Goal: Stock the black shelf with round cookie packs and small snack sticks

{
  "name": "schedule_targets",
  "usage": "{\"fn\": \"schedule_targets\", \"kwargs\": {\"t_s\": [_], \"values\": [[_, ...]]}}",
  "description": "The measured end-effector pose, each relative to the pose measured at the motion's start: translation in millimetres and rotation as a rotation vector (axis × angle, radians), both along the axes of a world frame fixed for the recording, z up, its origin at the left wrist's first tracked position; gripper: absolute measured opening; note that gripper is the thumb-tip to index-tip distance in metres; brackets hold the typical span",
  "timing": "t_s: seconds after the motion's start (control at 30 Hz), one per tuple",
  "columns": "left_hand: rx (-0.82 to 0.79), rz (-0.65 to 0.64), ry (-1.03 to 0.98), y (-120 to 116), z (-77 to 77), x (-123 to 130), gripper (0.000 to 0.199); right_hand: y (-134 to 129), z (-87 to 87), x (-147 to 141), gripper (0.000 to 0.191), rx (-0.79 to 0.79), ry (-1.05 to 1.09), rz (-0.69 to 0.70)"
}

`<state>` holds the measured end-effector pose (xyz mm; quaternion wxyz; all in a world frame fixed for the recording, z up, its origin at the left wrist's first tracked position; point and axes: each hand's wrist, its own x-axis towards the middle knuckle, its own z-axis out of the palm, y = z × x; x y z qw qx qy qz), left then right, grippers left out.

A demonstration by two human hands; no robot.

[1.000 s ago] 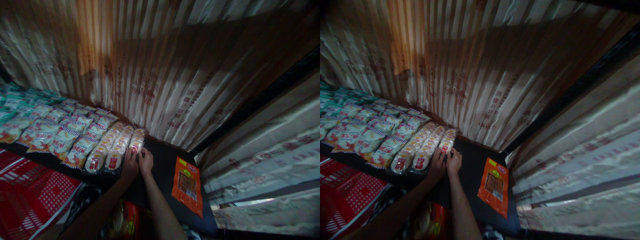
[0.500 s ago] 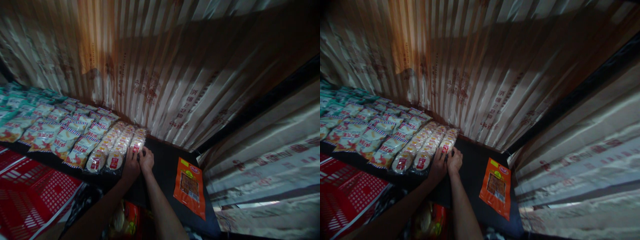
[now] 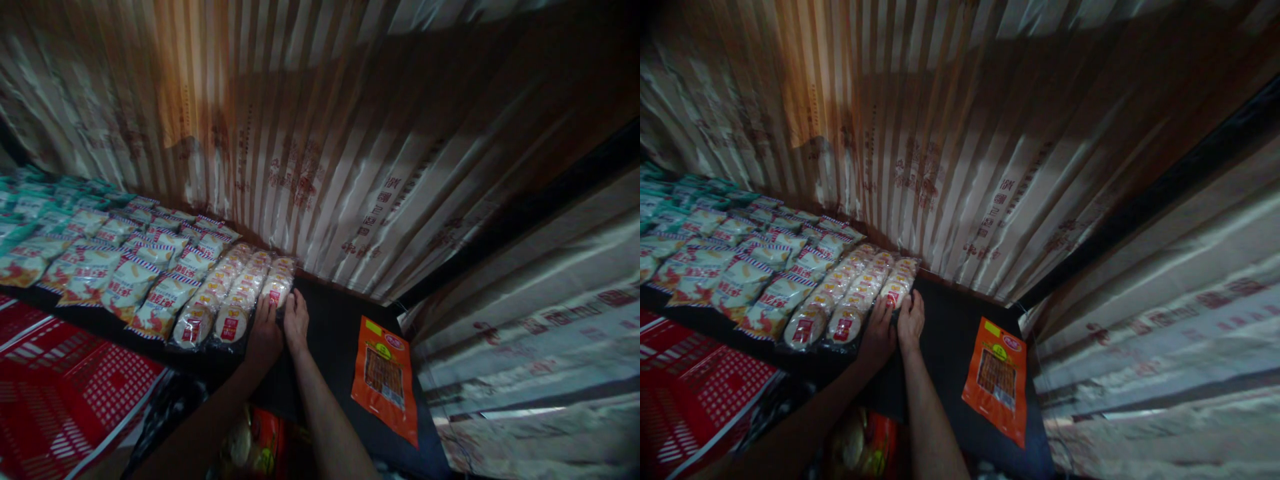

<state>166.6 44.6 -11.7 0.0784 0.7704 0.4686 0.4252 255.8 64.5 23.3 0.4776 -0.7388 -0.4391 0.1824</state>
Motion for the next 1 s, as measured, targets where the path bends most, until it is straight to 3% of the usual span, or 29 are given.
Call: {"fn": "schedule_targets", "kwargs": {"t_s": [0.2, 0.73, 1.0], "values": [[-0.013, 0.016, 0.026, 0.9, -3.0, 0.3, 0.051, 6.7, 7.0, -6.3, 0.064, -0.032, 0.195, 0.057], [-0.069, -0.02, 0.002, -0.4, -1.5, -1.3, 0.057, 32.8, 0.4, 5.9, 0.062, 0.031, 0.26, -0.018], [-0.056, -0.008, 0.028, -1.3, -1.2, -2.0, 0.055, 26.9, -3.1, 4.1, 0.062, 0.061, 0.262, -0.015]]}}
